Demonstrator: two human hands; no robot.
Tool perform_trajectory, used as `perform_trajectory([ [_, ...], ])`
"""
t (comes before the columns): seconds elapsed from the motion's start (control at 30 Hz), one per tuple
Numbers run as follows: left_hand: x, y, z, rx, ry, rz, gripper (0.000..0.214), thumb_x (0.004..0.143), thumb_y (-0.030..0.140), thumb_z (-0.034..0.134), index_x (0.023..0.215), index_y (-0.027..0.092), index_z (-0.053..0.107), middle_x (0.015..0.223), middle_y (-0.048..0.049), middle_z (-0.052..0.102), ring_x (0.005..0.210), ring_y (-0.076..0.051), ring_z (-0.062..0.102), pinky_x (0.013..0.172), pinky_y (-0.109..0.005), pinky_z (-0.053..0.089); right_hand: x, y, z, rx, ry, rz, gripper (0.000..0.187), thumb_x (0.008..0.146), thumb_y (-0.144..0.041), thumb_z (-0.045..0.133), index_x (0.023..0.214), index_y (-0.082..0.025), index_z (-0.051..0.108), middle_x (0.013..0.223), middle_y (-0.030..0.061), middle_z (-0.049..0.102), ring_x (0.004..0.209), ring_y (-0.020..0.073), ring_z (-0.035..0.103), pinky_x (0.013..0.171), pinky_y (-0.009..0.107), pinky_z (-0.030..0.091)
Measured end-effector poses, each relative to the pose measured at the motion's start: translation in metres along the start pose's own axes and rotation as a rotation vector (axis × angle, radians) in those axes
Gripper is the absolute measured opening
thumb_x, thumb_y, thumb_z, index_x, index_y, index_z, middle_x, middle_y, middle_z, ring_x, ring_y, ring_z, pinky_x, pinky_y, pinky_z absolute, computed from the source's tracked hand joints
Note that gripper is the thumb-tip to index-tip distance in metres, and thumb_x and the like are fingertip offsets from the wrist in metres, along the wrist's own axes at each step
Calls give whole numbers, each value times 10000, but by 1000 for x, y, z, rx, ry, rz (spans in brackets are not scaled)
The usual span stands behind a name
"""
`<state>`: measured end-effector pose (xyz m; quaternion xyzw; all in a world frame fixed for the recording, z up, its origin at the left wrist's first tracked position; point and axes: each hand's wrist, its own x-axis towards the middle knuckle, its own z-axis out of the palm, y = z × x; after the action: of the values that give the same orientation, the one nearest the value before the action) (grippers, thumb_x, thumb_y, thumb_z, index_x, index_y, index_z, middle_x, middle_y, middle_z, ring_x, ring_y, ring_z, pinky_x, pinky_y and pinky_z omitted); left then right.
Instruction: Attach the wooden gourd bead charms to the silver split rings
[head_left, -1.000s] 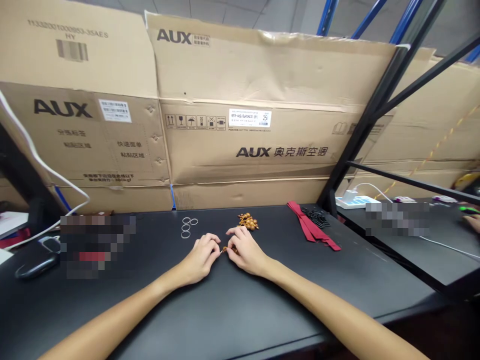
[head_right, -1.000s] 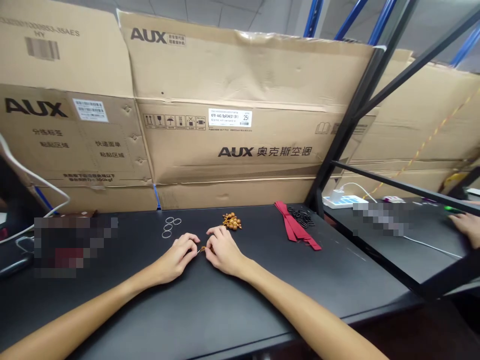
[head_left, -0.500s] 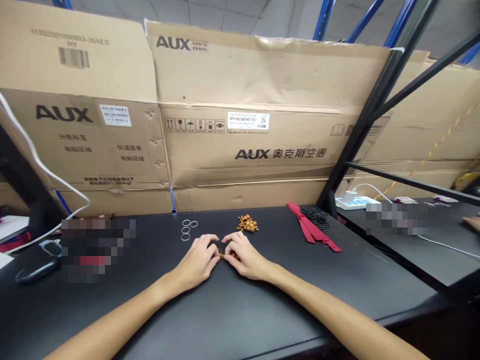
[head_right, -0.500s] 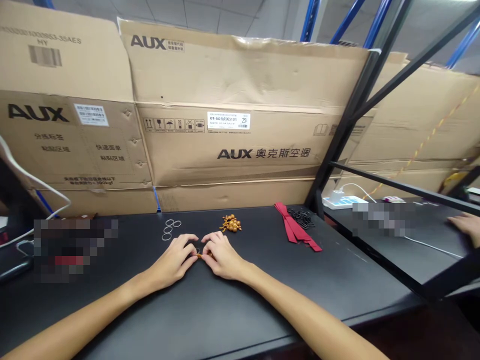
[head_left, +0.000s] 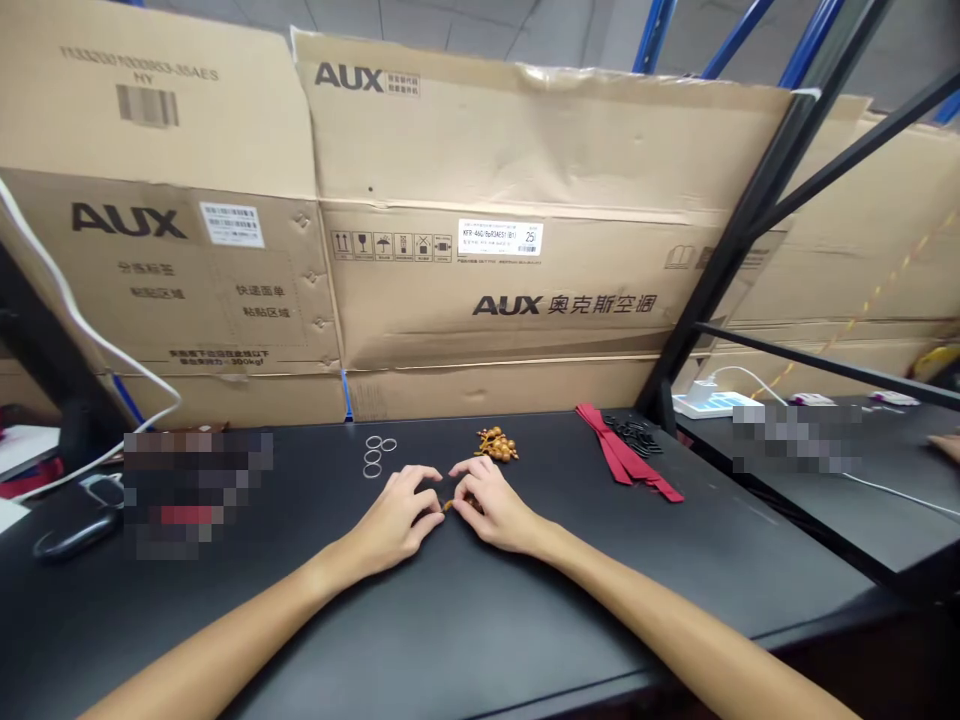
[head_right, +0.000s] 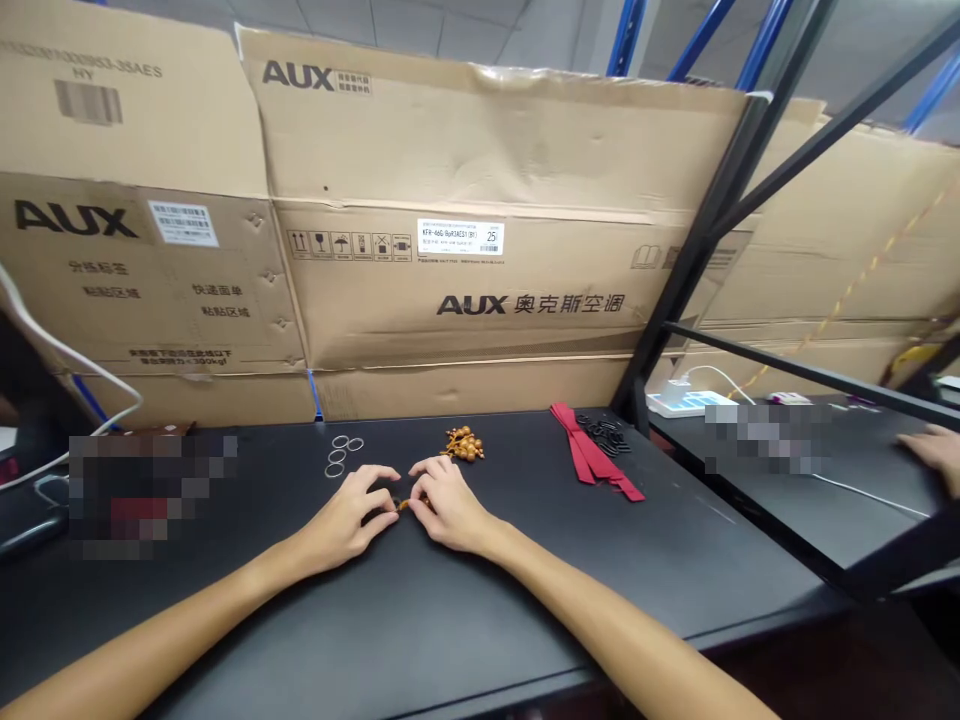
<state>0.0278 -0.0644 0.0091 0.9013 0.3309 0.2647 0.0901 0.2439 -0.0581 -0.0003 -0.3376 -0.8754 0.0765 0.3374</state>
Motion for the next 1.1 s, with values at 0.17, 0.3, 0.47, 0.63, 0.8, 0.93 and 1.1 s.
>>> perform_trajectory([
  [0.17,0,-2,0,-12,-15,-4,149,906,236,530,819,211,647,1221,-74,531,1121,-251,485,968,-446,409,0,4,1,-32,32,19,106,874,-147,545,780,-192,525,1087,93,562,1049,234,479,913,442,419],
  [0.3,0,-1,1,-6,17,-7,182,923,266,512,819,203,648,1221,-80,536,1120,-247,487,960,-435,419,0,-3,-3,37,-9,-42,88,876,-149,551,809,-200,526,1114,94,550,1073,229,483,924,434,427],
  [0.47,0,0,-1,-4,32,13,228,937,256,485,814,205,670,1222,-79,537,1110,-243,491,966,-434,421,1,-5,-3,35,-10,-58,86,872,-149,543,806,-201,522,1110,98,552,1065,235,484,927,447,427],
  [0.63,0,2,-4,-45,17,8,211,921,238,508,828,219,696,1214,-70,530,1119,-235,493,997,-416,415,0,3,1,-39,38,-5,105,875,-146,527,782,-193,514,1078,100,562,1036,236,479,912,447,422],
  [0.8,0,1,-2,-35,37,-3,214,917,251,510,803,207,686,1217,-79,534,1124,-244,495,994,-429,422,0,-4,-3,24,11,-49,92,883,-147,535,808,-198,520,1091,91,555,1057,223,480,938,439,419],
  [0.93,0,0,-2,-60,56,-20,215,930,250,492,822,210,675,1210,-72,538,1118,-233,514,983,-399,436,1,-12,-7,70,-28,-74,85,891,-150,524,824,-203,520,1122,101,545,1072,228,478,934,441,432],
  [1.1,1,1,-3,-86,47,-35,231,938,256,477,806,204,658,1202,-69,535,1106,-216,531,985,-372,436,1,-10,-6,62,-37,-78,88,895,-153,512,823,-202,526,1135,102,540,1087,231,466,951,449,427],
])
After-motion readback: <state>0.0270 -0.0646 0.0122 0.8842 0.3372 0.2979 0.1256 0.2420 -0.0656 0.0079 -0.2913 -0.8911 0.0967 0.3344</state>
